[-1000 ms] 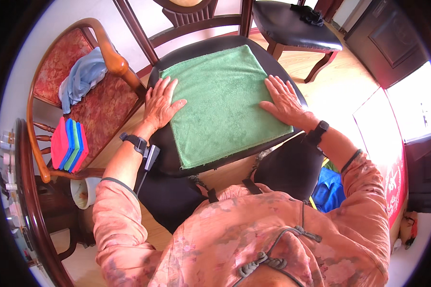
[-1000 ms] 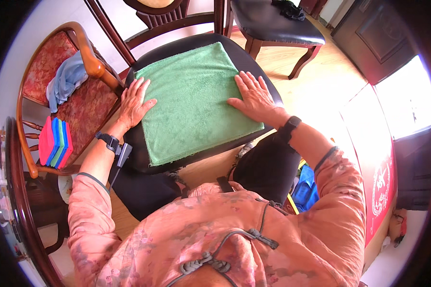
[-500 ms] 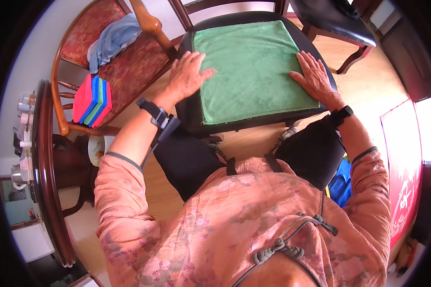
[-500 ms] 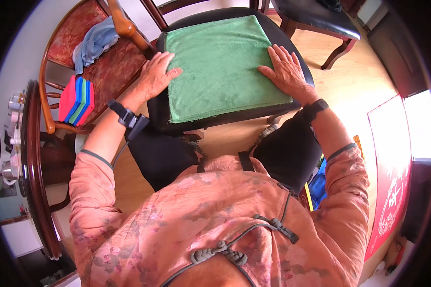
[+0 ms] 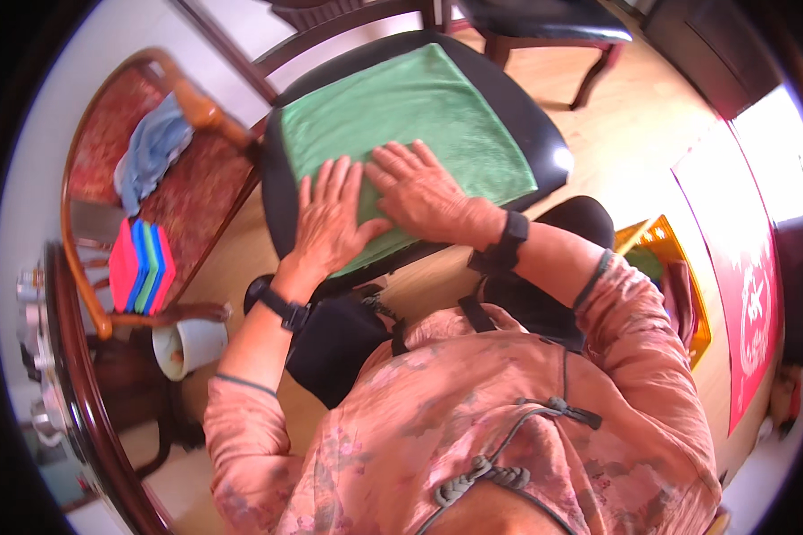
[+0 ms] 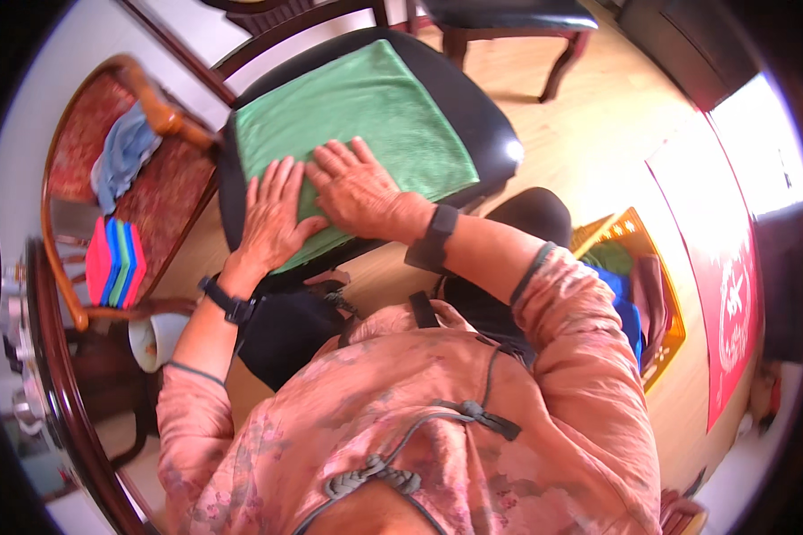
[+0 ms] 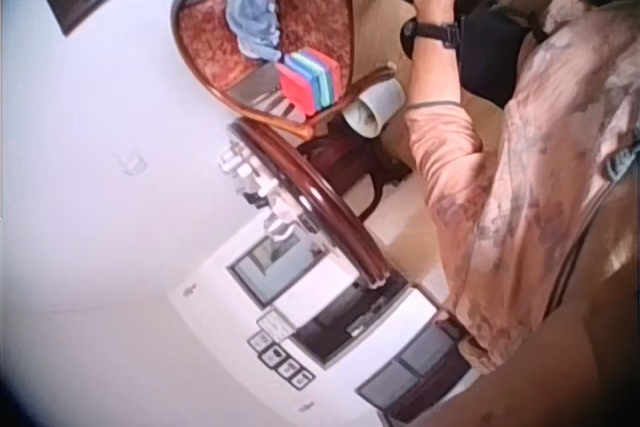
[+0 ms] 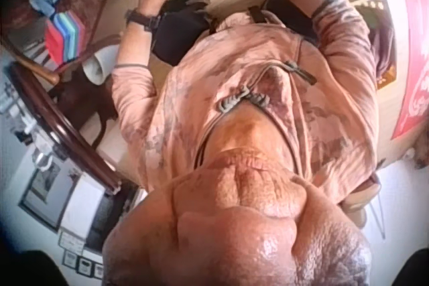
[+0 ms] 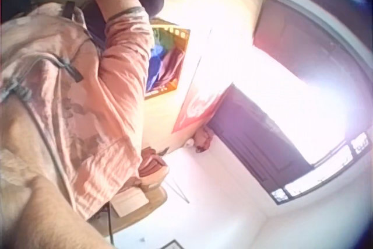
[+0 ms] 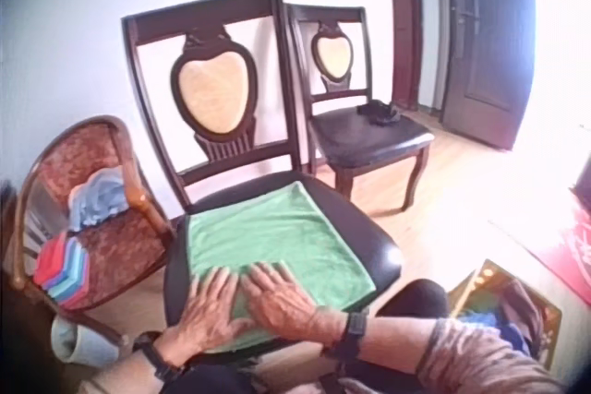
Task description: The recorder folds several small colorful towels or cloths on a chair seat and then stacks them on another chair.
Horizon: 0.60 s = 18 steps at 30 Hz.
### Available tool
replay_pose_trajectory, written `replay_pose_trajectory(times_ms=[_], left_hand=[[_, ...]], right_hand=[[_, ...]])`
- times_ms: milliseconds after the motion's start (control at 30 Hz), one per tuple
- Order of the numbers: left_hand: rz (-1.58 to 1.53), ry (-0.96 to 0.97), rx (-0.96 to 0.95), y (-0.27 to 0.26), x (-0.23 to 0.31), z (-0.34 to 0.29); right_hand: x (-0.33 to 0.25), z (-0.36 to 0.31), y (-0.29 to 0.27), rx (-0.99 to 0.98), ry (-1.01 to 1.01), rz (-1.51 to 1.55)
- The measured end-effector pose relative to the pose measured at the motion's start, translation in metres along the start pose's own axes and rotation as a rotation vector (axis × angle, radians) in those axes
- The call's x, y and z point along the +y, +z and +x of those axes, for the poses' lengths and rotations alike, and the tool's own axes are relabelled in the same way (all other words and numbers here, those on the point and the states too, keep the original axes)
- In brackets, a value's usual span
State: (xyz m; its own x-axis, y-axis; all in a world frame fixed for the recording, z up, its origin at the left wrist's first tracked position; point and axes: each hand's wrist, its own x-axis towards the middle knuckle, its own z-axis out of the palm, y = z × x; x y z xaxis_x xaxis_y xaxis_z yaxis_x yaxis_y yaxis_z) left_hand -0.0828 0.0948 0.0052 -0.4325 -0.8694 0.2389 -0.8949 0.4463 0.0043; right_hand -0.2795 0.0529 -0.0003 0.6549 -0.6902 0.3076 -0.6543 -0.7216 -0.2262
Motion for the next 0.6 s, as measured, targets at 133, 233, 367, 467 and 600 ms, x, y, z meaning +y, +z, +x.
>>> replay_pose_trajectory(times_ms=[133, 233, 367, 467, 600], left_hand=[[0.042, -0.005, -0.022, 0.001, 0.0, -0.002], [0.054, -0.015, -0.028, -0.001, 0.002, 0.0], [0.078, -0.044, -0.029, -0.003, 0.003, -0.003], [0.071, -0.042, -0.028, -0.005, 0.005, -0.001], [0.06, -0.042, -0.005, -0.004, 0.004, -0.001]], right_hand=[[0.014, -0.013, -0.006, 0.044, -0.06, 0.0], [0.05, -0.03, -0.02, 0.069, 0.019, -0.107], [0.079, -0.053, -0.034, 0.061, 0.087, -0.195], [0.079, -0.054, -0.034, 0.065, 0.102, -0.197], [0.078, -0.052, -0.033, 0.062, 0.106, -0.219]])
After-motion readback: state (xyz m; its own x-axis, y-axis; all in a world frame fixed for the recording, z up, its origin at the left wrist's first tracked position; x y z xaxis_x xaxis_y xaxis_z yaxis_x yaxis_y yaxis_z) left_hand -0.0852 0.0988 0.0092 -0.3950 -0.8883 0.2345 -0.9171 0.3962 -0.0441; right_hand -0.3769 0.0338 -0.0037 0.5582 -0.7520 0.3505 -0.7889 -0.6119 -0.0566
